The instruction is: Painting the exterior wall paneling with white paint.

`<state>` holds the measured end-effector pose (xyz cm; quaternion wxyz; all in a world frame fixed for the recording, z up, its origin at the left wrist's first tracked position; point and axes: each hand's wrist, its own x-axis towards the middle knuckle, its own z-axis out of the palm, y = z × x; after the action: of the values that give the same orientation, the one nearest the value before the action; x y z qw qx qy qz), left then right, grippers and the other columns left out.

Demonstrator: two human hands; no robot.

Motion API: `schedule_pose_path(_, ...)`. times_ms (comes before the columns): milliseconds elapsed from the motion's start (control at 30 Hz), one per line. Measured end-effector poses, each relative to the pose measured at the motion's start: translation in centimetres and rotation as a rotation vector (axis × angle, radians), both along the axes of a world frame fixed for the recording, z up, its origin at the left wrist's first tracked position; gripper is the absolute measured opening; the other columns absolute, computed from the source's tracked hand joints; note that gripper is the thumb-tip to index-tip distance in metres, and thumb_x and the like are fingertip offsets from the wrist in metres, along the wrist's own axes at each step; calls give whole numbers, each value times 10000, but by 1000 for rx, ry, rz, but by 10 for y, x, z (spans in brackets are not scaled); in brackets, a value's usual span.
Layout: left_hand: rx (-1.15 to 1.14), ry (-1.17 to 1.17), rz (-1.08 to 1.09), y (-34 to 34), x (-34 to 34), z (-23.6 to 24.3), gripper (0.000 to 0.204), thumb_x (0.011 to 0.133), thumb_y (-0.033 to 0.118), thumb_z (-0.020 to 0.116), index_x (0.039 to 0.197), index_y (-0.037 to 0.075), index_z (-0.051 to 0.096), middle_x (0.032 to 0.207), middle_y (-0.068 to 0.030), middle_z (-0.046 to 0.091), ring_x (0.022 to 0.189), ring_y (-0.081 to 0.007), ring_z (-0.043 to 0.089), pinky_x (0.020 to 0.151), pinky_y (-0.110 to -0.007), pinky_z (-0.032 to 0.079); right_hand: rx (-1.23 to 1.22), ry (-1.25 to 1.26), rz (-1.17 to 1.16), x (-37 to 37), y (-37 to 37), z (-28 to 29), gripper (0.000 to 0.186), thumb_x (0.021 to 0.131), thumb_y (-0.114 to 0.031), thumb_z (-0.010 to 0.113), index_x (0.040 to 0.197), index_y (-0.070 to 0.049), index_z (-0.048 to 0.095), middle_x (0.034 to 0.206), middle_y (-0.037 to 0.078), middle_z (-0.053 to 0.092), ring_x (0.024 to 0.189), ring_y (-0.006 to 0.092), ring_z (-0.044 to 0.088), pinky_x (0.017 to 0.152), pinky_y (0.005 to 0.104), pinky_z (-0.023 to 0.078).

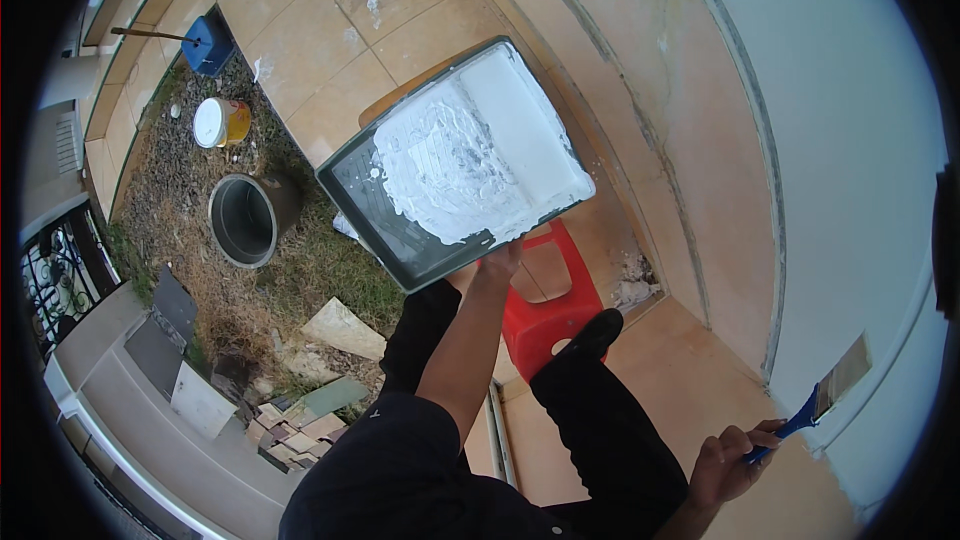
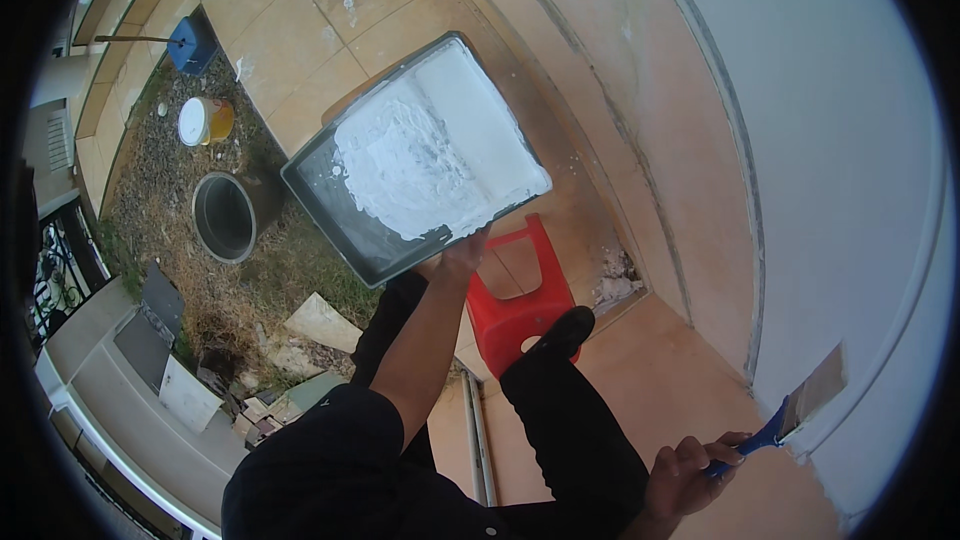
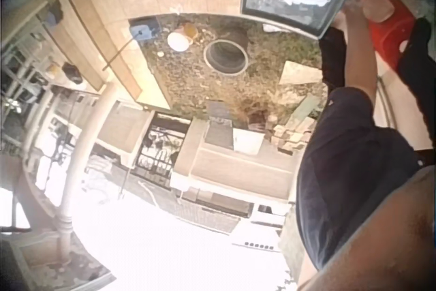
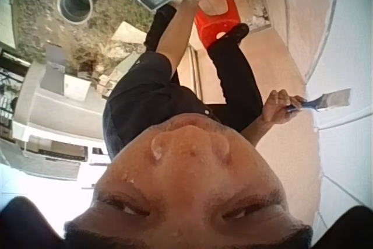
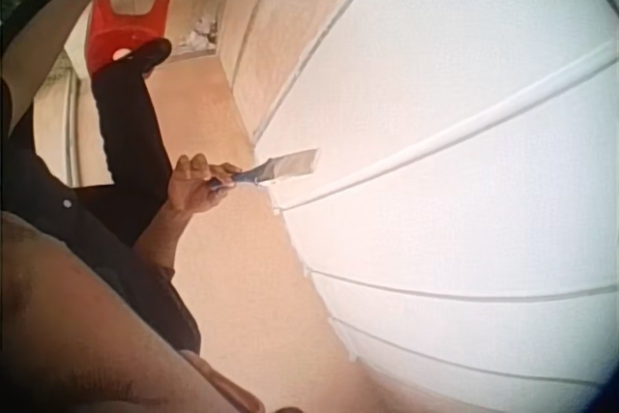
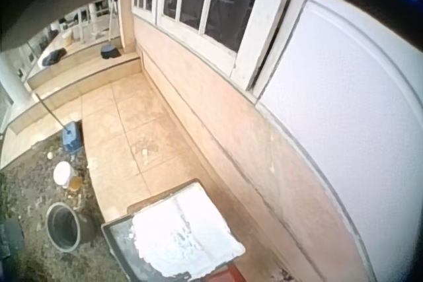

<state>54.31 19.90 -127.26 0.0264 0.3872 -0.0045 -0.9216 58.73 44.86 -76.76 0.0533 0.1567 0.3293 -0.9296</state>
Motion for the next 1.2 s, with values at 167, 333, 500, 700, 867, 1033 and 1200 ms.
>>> schedule_pose_path(167, 227, -294, -11, -19, 47, 47, 732, 972, 673, 446, 1515, 183, 478, 1523, -61, 530, 1400, -297, 507, 1112, -519, 384, -38, 28, -21, 3, -3, 5, 440, 1120, -378, 392, 1545, -264, 420, 1352, -110, 677, 1143, 222, 557, 927, 442, 395)
schedule_pose_path(333, 103, -528, 70, -90, 118, 96, 1154, 734, 1019, 356, 1511, 177, 499, 1441, -46, 587, 1276, -299, 564, 973, -448, 485, -40, 61, -92, 7, -4, 13, 433, 1123, -383, 384, 1537, -266, 438, 1330, -130, 685, 1117, 192, 562, 901, 418, 398)
schedule_pose_path(500, -384, -343, -557, -176, 103, 108, 1111, 801, 983, 293, 1485, 127, 476, 1474, -98, 553, 1302, -330, 552, 934, -405, 482, -47, 30, -180, 0, -10, 11, 435, 1126, -405, 365, 1522, -266, 476, 1294, -152, 695, 1052, 156, 561, 883, 378, 402)
schedule_pose_path(700, -452, -429, -633, -168, 67, 119, 1164, 828, 967, 163, 1499, 48, 409, 1512, -111, 538, 1277, -331, 581, 821, -335, 455, -36, 79, -228, 20, -11, 22, 430, 1125, -396, 381, 1517, -255, 485, 1288, -144, 701, 1018, 150, 530, 866, 359, 402)
schedule_pose_path(867, -417, -550, -587, -159, 48, 120, 1144, 846, 951, 136, 1478, 41, 425, 1506, -64, 556, 1292, -315, 594, 732, -330, 476, -61, 103, -274, 30, -13, 31, 431, 1120, -382, 386, 1524, -261, 478, 1302, -142, 698, 1013, 149, 529, 869, 353, 401)
schedule_pose_path(1033, -311, -601, -498, -153, 62, 122, 1166, 824, 958, 60, 1534, 104, 415, 1547, -30, 532, 1321, -329, 585, 751, -392, 504, -80, 122, -320, 36, -8, 40, 433, 1120, -373, 386, 1530, -263, 470, 1299, -129, 703, 1021, 154, 532, 867, 353, 401)
schedule_pose_path(1200, -621, -420, -1442, -146, 105, 104, 975, 951, 851, 130, 1560, 141, 406, 1548, -109, 522, 1290, -333, 606, 901, -450, 493, -60, 125, -380, 39, -7, 48, 399, 1121, -390, 400, 1477, -259, 524, 1285, -107, 708, 1038, 187, 570, 887, 378, 412)
